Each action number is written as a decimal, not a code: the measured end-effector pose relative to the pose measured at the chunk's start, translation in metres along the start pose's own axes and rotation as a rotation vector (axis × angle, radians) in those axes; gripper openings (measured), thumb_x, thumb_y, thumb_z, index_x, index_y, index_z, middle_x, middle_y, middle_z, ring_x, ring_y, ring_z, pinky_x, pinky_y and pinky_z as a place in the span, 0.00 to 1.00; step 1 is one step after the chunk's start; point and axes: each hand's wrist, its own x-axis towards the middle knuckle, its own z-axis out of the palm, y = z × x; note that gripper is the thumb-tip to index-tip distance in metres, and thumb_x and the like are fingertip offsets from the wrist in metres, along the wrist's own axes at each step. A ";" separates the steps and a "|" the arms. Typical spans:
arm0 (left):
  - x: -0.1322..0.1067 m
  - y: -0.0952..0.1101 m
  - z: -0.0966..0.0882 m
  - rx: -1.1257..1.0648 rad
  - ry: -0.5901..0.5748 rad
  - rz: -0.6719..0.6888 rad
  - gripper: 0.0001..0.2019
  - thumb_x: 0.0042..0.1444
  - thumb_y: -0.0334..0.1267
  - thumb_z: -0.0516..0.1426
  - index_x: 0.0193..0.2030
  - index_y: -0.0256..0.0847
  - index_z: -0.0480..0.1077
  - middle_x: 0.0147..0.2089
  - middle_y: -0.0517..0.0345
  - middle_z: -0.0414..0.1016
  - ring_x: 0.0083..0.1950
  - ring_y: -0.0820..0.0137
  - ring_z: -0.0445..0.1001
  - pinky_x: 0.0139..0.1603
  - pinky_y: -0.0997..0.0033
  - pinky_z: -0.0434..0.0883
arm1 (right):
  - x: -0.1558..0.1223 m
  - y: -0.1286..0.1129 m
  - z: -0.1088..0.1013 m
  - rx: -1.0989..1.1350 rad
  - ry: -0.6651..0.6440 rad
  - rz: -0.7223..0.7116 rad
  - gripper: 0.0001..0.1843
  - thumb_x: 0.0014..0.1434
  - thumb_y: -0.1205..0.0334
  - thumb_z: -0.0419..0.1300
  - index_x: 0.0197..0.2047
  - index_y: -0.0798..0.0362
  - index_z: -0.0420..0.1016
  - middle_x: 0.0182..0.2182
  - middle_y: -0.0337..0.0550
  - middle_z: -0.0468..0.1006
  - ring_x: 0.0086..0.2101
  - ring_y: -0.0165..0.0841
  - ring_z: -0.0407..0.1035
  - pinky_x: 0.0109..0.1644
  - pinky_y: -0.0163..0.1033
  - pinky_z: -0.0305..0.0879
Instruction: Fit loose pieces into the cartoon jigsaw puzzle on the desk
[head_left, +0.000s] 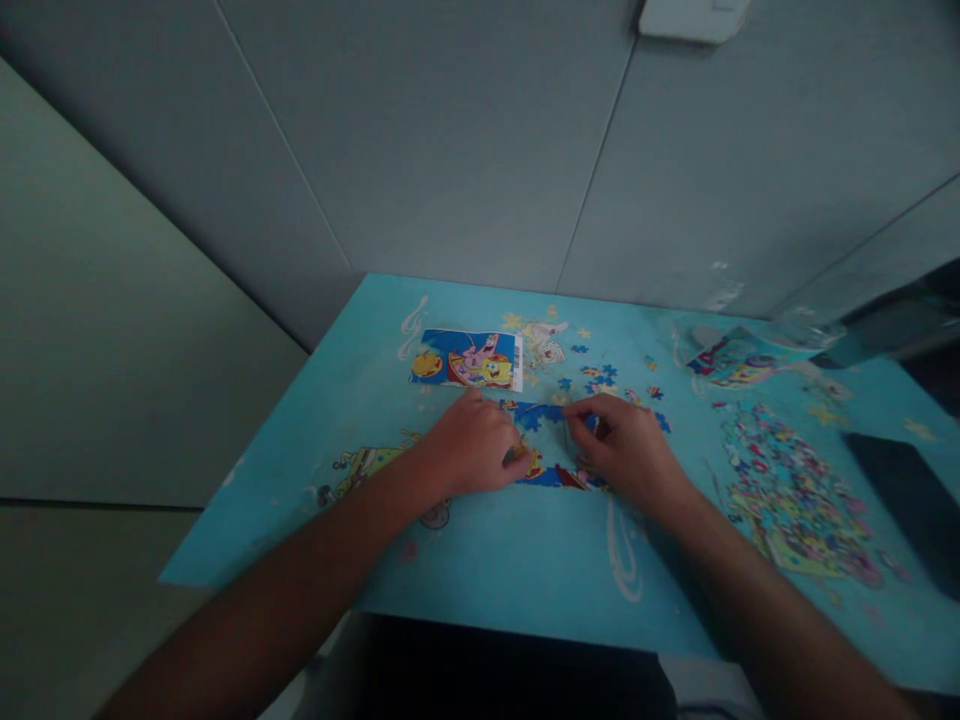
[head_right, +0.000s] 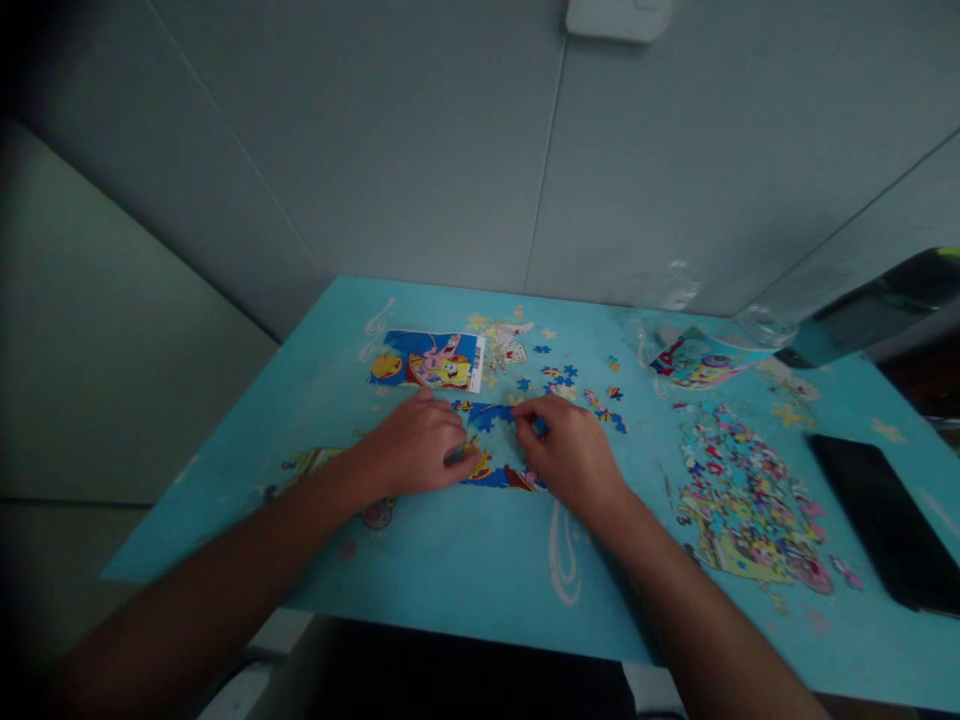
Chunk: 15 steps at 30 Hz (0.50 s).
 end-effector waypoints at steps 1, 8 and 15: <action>0.000 0.000 0.001 -0.004 -0.002 0.004 0.21 0.62 0.51 0.55 0.24 0.40 0.74 0.26 0.55 0.76 0.31 0.64 0.74 0.44 0.58 0.67 | 0.000 0.000 0.001 -0.005 -0.006 -0.001 0.12 0.62 0.63 0.57 0.43 0.52 0.81 0.36 0.45 0.82 0.30 0.33 0.73 0.35 0.38 0.65; 0.002 0.002 -0.001 -0.048 -0.033 0.004 0.18 0.60 0.48 0.58 0.23 0.40 0.74 0.26 0.56 0.76 0.31 0.65 0.74 0.42 0.60 0.65 | -0.004 -0.003 0.005 -0.014 -0.039 -0.008 0.10 0.62 0.65 0.58 0.43 0.51 0.80 0.38 0.43 0.82 0.33 0.33 0.74 0.38 0.38 0.65; 0.001 0.002 0.002 -0.102 -0.037 0.028 0.15 0.60 0.43 0.58 0.23 0.41 0.74 0.26 0.58 0.76 0.32 0.66 0.75 0.41 0.62 0.63 | -0.007 -0.007 0.012 0.010 -0.067 -0.102 0.09 0.64 0.66 0.57 0.42 0.50 0.79 0.38 0.42 0.81 0.37 0.34 0.75 0.43 0.37 0.67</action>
